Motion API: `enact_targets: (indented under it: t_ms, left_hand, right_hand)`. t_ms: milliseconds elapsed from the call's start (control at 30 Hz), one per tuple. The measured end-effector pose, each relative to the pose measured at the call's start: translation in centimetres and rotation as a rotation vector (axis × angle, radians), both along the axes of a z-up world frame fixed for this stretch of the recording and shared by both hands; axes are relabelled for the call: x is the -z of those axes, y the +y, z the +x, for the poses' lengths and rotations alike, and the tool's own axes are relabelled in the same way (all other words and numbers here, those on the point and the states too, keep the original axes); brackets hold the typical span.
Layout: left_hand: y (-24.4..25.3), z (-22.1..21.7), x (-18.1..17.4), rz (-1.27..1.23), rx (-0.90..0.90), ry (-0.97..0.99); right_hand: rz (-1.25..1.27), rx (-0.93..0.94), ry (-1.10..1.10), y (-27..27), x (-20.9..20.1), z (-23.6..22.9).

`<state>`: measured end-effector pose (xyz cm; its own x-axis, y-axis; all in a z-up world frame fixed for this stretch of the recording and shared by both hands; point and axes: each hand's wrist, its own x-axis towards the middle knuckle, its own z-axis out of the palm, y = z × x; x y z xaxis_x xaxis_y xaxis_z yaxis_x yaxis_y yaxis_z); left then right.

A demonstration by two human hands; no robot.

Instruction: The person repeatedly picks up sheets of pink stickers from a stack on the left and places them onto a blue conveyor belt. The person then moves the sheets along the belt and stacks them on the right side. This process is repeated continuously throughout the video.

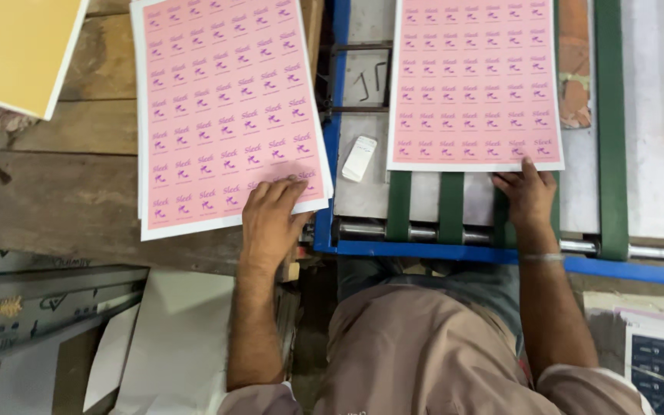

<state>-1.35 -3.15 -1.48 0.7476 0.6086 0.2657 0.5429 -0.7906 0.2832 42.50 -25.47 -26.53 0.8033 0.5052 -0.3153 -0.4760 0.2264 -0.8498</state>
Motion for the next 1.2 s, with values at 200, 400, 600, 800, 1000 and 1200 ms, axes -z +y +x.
enact_targets:
  t_ms: [200, 400, 600, 800, 1000, 1200]
  left_hand:
    - [3.0, -3.6, -0.8, -0.2, -0.145, -0.415]
    - [-1.9, 3.4, -0.2, 0.095, -0.066, -0.072]
    - [-10.2, 10.0, 0.4, 0.053, 0.199, 0.079]
    - [-6.2, 5.1, -0.7, 0.053, 0.1, 0.148]
    - [-0.9, 1.3, 0.6, 0.311, -0.068, 0.138]
    - [-0.7, 0.3, 2.3, 0.34, -0.062, -0.014]
  right_hand:
    - [-0.093, -0.162, -0.016, -1.8, -5.6, -5.3]
    - [0.17, -0.609, -0.085, 1.0, -14.2, -13.0]
    - [0.216, -0.567, 0.136, 4.2, -17.6, -18.3]
    - [0.139, -0.059, -0.016, 2.5, -15.2, -11.5]
    - [0.144, 0.202, -0.138, -1.0, -10.7, -3.9]
    - [-0.065, 0.293, -0.149, -6.9, -6.3, -5.5]
